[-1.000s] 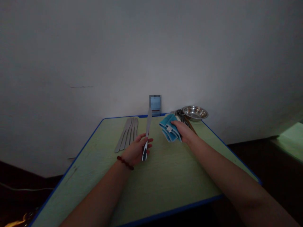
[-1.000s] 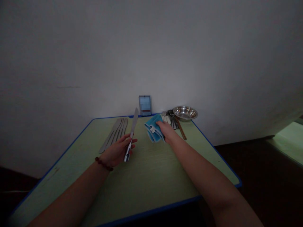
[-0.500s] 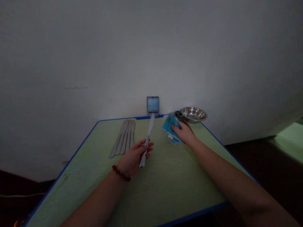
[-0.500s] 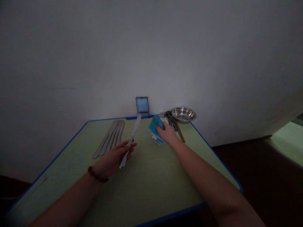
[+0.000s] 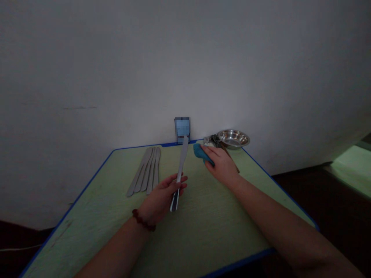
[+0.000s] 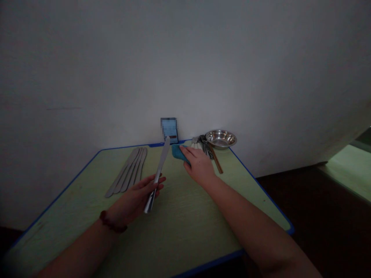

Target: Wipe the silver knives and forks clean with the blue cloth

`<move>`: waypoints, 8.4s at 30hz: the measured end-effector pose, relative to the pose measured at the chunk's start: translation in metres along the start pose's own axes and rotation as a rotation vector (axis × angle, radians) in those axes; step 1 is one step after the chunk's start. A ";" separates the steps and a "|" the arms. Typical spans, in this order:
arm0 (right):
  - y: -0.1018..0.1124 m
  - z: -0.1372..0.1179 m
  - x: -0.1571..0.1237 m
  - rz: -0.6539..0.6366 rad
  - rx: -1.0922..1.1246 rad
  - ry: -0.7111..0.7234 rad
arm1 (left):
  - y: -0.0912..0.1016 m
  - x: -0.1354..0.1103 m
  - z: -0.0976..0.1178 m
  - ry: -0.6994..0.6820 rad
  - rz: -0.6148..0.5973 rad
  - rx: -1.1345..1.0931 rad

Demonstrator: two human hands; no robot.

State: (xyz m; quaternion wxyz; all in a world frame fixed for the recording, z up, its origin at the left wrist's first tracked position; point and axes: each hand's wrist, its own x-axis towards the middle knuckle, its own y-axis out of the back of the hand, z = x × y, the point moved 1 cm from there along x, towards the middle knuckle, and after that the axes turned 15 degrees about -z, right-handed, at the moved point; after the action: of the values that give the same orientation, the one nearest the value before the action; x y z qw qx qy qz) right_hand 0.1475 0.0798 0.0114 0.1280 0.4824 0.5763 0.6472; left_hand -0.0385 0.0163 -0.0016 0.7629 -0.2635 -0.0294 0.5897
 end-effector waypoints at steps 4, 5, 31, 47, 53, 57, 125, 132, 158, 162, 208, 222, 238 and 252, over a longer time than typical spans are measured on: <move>0.000 -0.011 -0.002 -0.011 -0.042 0.074 | -0.004 -0.001 -0.002 0.018 -0.026 0.024; 0.000 -0.014 -0.003 -0.017 -0.056 0.089 | -0.004 -0.001 -0.003 0.024 -0.022 0.027; -0.013 -0.038 -0.007 -0.174 -0.156 0.095 | -0.008 -0.001 -0.003 -0.017 -0.036 -0.008; -0.016 -0.029 -0.006 -0.140 -0.159 0.096 | -0.008 -0.003 -0.002 -0.017 -0.068 -0.024; -0.015 -0.026 -0.004 -0.135 -0.125 0.082 | -0.008 -0.004 -0.001 0.007 -0.087 -0.023; -0.013 -0.025 -0.004 -0.132 -0.134 0.074 | -0.009 -0.004 -0.001 0.012 -0.071 -0.009; -0.009 -0.008 0.001 -0.186 -0.216 -0.067 | -0.012 -0.007 -0.004 0.086 -0.086 0.128; -0.007 -0.005 0.001 -0.209 -0.226 -0.081 | -0.010 -0.007 -0.006 0.086 -0.111 0.131; -0.006 0.004 0.002 -0.197 -0.213 -0.105 | -0.011 -0.006 -0.008 0.093 -0.139 0.211; -0.006 0.005 0.002 -0.176 -0.226 -0.130 | -0.009 -0.006 -0.009 0.087 -0.167 0.238; -0.006 0.019 0.001 -0.027 -0.170 -0.245 | -0.005 -0.005 -0.014 0.155 -0.156 0.244; 0.006 -0.004 -0.001 0.019 -0.236 -0.007 | -0.006 -0.004 -0.011 0.146 -0.132 0.200; -0.006 -0.029 -0.007 -0.214 -0.261 0.123 | -0.011 -0.002 -0.006 0.081 -0.041 0.108; -0.005 -0.029 -0.006 -0.263 -0.266 0.066 | -0.014 -0.004 -0.005 0.098 -0.031 0.116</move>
State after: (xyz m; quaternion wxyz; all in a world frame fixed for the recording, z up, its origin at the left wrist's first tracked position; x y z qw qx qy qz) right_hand 0.1263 0.0594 0.0078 0.2553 0.3602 0.5478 0.7107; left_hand -0.0261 0.0088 0.0015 0.7864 -0.2471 0.0379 0.5649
